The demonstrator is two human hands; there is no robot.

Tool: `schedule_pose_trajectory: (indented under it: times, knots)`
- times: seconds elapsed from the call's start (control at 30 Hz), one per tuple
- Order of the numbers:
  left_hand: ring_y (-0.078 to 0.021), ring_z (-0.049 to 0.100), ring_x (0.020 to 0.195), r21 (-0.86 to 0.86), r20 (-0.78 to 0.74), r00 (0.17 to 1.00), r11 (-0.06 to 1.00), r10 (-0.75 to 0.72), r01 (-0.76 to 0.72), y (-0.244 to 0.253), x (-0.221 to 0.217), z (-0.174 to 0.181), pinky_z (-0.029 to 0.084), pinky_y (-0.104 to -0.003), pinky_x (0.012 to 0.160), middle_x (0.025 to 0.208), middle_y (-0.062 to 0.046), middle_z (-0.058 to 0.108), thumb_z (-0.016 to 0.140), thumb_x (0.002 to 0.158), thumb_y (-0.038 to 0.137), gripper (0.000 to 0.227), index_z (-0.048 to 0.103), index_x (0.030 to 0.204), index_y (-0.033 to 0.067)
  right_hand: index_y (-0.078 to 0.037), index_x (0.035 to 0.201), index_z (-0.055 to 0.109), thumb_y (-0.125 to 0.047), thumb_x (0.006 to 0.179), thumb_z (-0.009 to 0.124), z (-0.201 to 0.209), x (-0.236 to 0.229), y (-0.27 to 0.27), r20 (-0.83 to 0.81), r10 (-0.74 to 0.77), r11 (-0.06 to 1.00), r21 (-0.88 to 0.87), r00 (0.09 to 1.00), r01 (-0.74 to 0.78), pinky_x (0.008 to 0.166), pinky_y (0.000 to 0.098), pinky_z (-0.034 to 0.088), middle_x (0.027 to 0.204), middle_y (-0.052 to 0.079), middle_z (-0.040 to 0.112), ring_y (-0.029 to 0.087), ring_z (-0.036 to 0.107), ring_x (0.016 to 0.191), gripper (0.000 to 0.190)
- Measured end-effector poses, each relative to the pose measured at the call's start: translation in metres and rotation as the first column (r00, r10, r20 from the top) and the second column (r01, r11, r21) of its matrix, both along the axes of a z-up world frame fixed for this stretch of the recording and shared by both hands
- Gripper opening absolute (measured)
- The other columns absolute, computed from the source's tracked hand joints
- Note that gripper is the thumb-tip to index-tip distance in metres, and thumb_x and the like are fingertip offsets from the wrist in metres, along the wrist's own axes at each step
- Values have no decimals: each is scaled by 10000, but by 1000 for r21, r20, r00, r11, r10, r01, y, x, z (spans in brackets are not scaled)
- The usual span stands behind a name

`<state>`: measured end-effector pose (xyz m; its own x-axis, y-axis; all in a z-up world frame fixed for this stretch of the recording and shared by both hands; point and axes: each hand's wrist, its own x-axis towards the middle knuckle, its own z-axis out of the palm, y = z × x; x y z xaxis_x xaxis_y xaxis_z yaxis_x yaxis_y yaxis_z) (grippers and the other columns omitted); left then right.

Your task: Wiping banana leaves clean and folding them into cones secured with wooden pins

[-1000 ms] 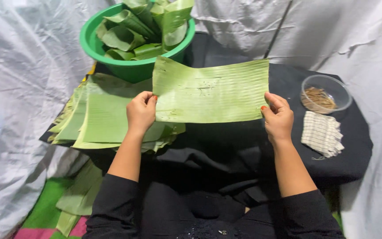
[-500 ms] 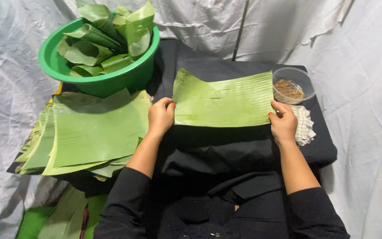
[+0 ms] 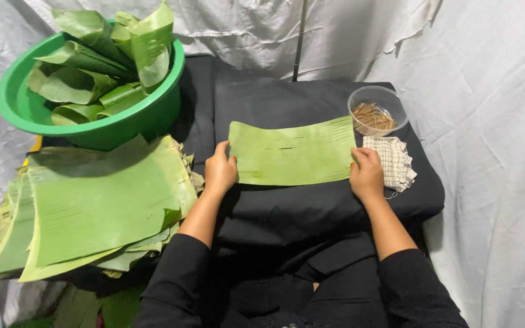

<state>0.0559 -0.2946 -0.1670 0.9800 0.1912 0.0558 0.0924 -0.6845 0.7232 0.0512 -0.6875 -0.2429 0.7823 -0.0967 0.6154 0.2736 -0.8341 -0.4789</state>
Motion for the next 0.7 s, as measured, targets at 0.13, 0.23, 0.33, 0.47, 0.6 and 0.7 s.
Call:
schedule_pose_trajectory:
  times: [0.13,0.23,0.33,0.47,0.6,0.7]
  knots:
    - [-492,657,1151,65,-4,995,993,-95,95,-6,-4,-3,545,-583,972,1195,-344,676,596,940,64,531,511,1464,60,-108,1117,801,-25,860,676,-6,3,2,36,-43,991,-124,998,48,981,399,537,1169,109,654,330,676,1096,297]
    - [-468,669,1133,120,64,992,988,-109,100,0,8,-35,566,-565,948,1175,-290,678,623,922,70,466,591,1386,36,-138,1072,812,-55,860,702,-12,4,2,53,-74,979,-189,996,83,981,395,527,1165,89,649,313,675,1080,253]
    - [-457,679,1112,139,60,990,983,-128,119,6,18,-51,570,-560,935,1131,-254,688,639,918,115,405,663,1318,54,-162,1041,815,-92,879,702,-12,5,3,44,-99,965,-241,994,106,989,376,508,1140,62,659,276,678,1071,209]
    - [-389,708,1055,196,75,984,970,-163,145,11,26,-68,591,-496,907,1062,-161,692,651,914,182,362,712,1265,122,-176,1035,821,-88,899,677,-9,4,4,54,-106,946,-301,993,118,991,339,484,1068,60,695,250,694,1034,216]
    - [-364,715,1033,201,57,983,966,-177,162,12,28,-74,593,-482,893,1027,-132,687,647,916,204,347,735,1246,143,-195,1075,820,-78,895,654,-13,10,-10,-56,-45,954,-299,997,26,1022,331,454,1054,42,747,217,716,1043,272]
    - [-370,715,1027,198,71,978,964,-195,178,14,31,-79,595,-484,886,1009,-131,686,654,912,207,341,743,1235,141,-193,1077,810,-66,904,646,-7,14,-33,11,-2,965,-263,1000,5,986,381,480,1036,50,740,262,705,1040,270]
